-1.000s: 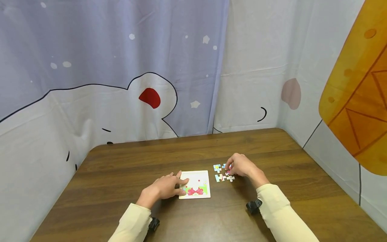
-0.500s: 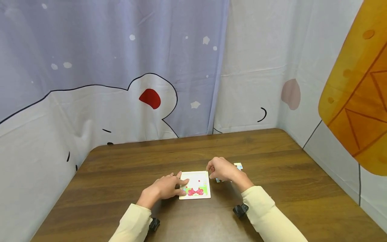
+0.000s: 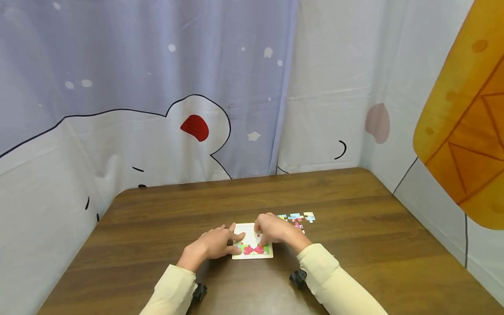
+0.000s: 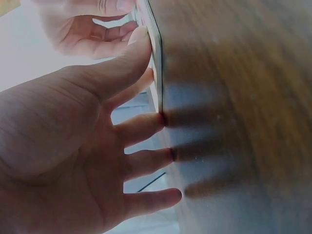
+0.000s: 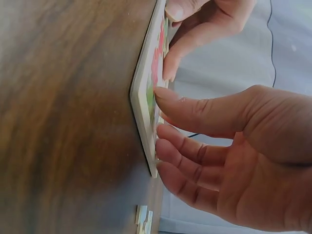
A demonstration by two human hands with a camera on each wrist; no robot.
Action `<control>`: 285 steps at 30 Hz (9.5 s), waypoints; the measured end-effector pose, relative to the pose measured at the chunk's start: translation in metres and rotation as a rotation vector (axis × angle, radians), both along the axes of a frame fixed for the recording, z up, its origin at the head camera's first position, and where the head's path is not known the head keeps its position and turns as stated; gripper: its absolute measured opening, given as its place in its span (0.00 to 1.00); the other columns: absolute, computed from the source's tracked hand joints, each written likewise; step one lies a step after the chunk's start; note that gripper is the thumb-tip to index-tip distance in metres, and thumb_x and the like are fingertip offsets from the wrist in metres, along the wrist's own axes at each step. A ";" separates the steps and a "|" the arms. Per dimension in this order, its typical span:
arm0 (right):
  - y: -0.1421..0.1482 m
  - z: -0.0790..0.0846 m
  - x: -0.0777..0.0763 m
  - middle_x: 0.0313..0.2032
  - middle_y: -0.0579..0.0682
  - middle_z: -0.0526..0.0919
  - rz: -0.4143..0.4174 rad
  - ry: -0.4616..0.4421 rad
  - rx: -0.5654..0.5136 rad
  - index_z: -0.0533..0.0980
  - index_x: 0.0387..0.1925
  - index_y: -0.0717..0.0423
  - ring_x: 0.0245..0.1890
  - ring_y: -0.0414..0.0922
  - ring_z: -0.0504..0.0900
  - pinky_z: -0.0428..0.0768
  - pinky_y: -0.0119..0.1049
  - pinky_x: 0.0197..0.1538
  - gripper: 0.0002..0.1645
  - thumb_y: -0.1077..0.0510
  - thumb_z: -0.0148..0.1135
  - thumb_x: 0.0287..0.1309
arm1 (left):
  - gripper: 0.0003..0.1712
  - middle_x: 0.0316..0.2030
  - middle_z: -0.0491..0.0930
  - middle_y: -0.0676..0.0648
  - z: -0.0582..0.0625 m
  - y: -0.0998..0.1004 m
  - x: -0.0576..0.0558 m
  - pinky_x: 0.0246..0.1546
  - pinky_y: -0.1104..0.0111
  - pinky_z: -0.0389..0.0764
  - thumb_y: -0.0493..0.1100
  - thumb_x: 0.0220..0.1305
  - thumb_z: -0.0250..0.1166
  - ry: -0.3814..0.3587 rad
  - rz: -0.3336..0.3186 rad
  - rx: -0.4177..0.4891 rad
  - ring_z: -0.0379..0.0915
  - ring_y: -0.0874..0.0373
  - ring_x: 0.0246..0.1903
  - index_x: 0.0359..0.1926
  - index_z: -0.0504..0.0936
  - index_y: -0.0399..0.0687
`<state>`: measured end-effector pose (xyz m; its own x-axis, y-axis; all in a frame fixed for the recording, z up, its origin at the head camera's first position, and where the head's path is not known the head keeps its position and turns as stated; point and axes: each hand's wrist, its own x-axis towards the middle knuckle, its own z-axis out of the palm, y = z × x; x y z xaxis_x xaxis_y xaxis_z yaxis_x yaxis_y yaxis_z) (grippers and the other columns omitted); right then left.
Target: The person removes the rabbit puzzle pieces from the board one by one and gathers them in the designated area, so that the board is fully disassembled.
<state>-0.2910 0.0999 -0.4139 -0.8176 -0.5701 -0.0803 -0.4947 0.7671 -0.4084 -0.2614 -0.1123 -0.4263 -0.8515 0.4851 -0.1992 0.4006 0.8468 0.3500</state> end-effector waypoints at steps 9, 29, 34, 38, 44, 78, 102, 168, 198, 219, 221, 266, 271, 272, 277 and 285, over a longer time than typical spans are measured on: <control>-0.002 0.003 -0.005 0.23 0.45 0.77 -0.032 -0.067 -0.024 0.82 0.23 0.58 0.25 0.41 0.71 0.72 0.33 0.28 0.13 0.70 0.82 0.37 | 0.31 0.73 0.60 0.38 0.001 0.000 0.002 0.62 0.37 0.64 0.56 0.64 0.67 0.007 0.006 0.002 0.55 0.34 0.71 0.68 0.76 0.61; -0.006 0.004 0.000 0.26 0.44 0.74 -0.041 0.017 0.077 0.76 0.21 0.52 0.32 0.44 0.72 0.74 0.38 0.34 0.18 0.67 0.82 0.37 | 0.31 0.73 0.60 0.39 -0.001 0.000 0.000 0.59 0.37 0.67 0.56 0.64 0.68 0.013 0.018 -0.016 0.56 0.36 0.71 0.68 0.76 0.62; -0.004 0.003 -0.001 0.23 0.43 0.73 -0.006 -0.019 0.043 0.80 0.22 0.54 0.27 0.41 0.69 0.70 0.33 0.30 0.15 0.69 0.80 0.40 | 0.31 0.73 0.60 0.39 0.000 0.000 0.000 0.59 0.37 0.67 0.56 0.64 0.67 0.009 0.015 -0.011 0.55 0.35 0.71 0.68 0.76 0.62; -0.002 0.003 -0.002 0.21 0.42 0.71 0.008 -0.040 0.017 0.80 0.21 0.56 0.24 0.40 0.67 0.68 0.31 0.27 0.14 0.70 0.79 0.40 | 0.31 0.73 0.60 0.39 -0.001 0.000 0.001 0.61 0.38 0.66 0.56 0.64 0.67 0.005 0.013 -0.012 0.55 0.35 0.71 0.68 0.76 0.62; -0.002 0.004 0.000 0.22 0.43 0.72 0.011 -0.023 0.049 0.79 0.20 0.55 0.34 0.44 0.70 0.70 0.35 0.34 0.14 0.69 0.79 0.39 | 0.31 0.73 0.60 0.39 -0.001 0.001 0.000 0.62 0.38 0.65 0.56 0.65 0.67 0.007 0.010 -0.023 0.55 0.35 0.71 0.68 0.75 0.61; 0.143 0.029 -0.019 0.25 0.51 0.81 -0.065 -0.197 -0.171 0.82 0.43 0.68 0.23 0.45 0.80 0.79 0.35 0.29 0.13 0.76 0.61 0.55 | 0.32 0.74 0.58 0.39 0.001 0.000 0.003 0.64 0.37 0.61 0.55 0.64 0.67 -0.008 0.016 0.001 0.53 0.36 0.72 0.68 0.75 0.61; 0.143 0.009 -0.021 0.19 0.44 0.80 -0.228 -0.131 -0.026 0.83 0.24 0.57 0.21 0.37 0.75 0.73 0.31 0.27 0.10 0.74 0.73 0.43 | 0.31 0.74 0.58 0.37 -0.001 0.000 0.003 0.64 0.39 0.63 0.55 0.65 0.67 0.002 -0.007 0.009 0.55 0.35 0.71 0.68 0.76 0.59; -0.017 0.003 0.025 0.22 0.39 0.76 0.085 -0.008 0.020 0.85 0.39 0.59 0.30 0.38 0.74 0.75 0.31 0.36 0.15 0.65 0.77 0.47 | 0.35 0.74 0.59 0.38 -0.002 -0.001 0.002 0.61 0.37 0.65 0.62 0.61 0.68 0.007 -0.013 -0.034 0.55 0.35 0.71 0.69 0.75 0.62; -0.035 -0.005 0.025 0.27 0.43 0.78 0.017 -0.005 0.012 0.83 0.37 0.58 0.37 0.43 0.76 0.76 0.36 0.42 0.13 0.61 0.76 0.48 | 0.45 0.72 0.63 0.41 0.000 -0.004 0.002 0.64 0.44 0.66 0.65 0.51 0.75 0.038 0.010 -0.018 0.59 0.38 0.70 0.68 0.76 0.53; -0.031 -0.006 0.020 0.24 0.44 0.75 0.015 -0.044 -0.076 0.75 0.27 0.53 0.25 0.38 0.72 0.73 0.32 0.31 0.15 0.65 0.77 0.46 | 0.46 0.72 0.63 0.40 0.002 -0.003 0.001 0.63 0.44 0.66 0.65 0.51 0.75 0.034 0.012 -0.017 0.58 0.38 0.70 0.69 0.75 0.55; -0.030 -0.006 0.019 0.22 0.43 0.74 0.018 -0.068 -0.105 0.74 0.25 0.53 0.22 0.37 0.73 0.74 0.30 0.28 0.15 0.66 0.76 0.48 | 0.46 0.72 0.63 0.40 0.002 -0.003 0.001 0.63 0.44 0.67 0.65 0.51 0.75 0.035 0.013 -0.020 0.59 0.38 0.70 0.69 0.75 0.55; -0.023 0.000 0.015 0.19 0.52 0.82 -0.016 -0.255 -0.259 0.76 0.25 0.58 0.17 0.45 0.82 0.80 0.34 0.22 0.11 0.68 0.67 0.59 | 0.45 0.73 0.62 0.41 0.000 -0.002 -0.001 0.64 0.46 0.67 0.66 0.51 0.74 0.036 0.011 -0.023 0.58 0.39 0.71 0.69 0.74 0.59; -0.002 0.011 0.006 0.25 0.54 0.82 -0.012 -0.292 -0.430 0.78 0.32 0.66 0.23 0.50 0.86 0.86 0.42 0.30 0.04 0.74 0.65 0.58 | 0.45 0.73 0.61 0.41 0.000 -0.002 -0.002 0.65 0.45 0.65 0.66 0.51 0.74 0.022 0.022 -0.020 0.57 0.39 0.71 0.69 0.75 0.58; 0.005 0.013 0.005 0.25 0.54 0.82 -0.018 -0.291 -0.453 0.78 0.35 0.67 0.24 0.50 0.86 0.86 0.44 0.30 0.05 0.75 0.65 0.58 | 0.45 0.73 0.61 0.41 -0.001 -0.002 -0.002 0.65 0.45 0.65 0.66 0.51 0.74 0.017 0.025 -0.019 0.57 0.40 0.71 0.69 0.75 0.57; 0.045 0.020 -0.001 0.24 0.56 0.84 -0.048 -0.301 -0.484 0.80 0.44 0.69 0.24 0.49 0.86 0.86 0.49 0.31 0.13 0.76 0.64 0.56 | 0.47 0.74 0.61 0.42 -0.001 -0.002 0.000 0.66 0.44 0.63 0.66 0.51 0.74 0.003 0.037 -0.015 0.56 0.40 0.72 0.71 0.73 0.58; 0.087 0.011 0.001 0.21 0.55 0.83 -0.122 -0.316 -0.375 0.81 0.34 0.69 0.20 0.46 0.84 0.85 0.42 0.26 0.07 0.76 0.67 0.52 | 0.47 0.74 0.60 0.41 -0.002 -0.003 -0.001 0.66 0.44 0.62 0.65 0.51 0.74 0.016 0.027 -0.012 0.56 0.40 0.72 0.71 0.73 0.58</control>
<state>-0.2899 0.1865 -0.4025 -0.8487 -0.5092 -0.1428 -0.2185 0.5834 -0.7822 -0.2620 -0.1149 -0.4280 -0.8671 0.4598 -0.1915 0.3831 0.8614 0.3334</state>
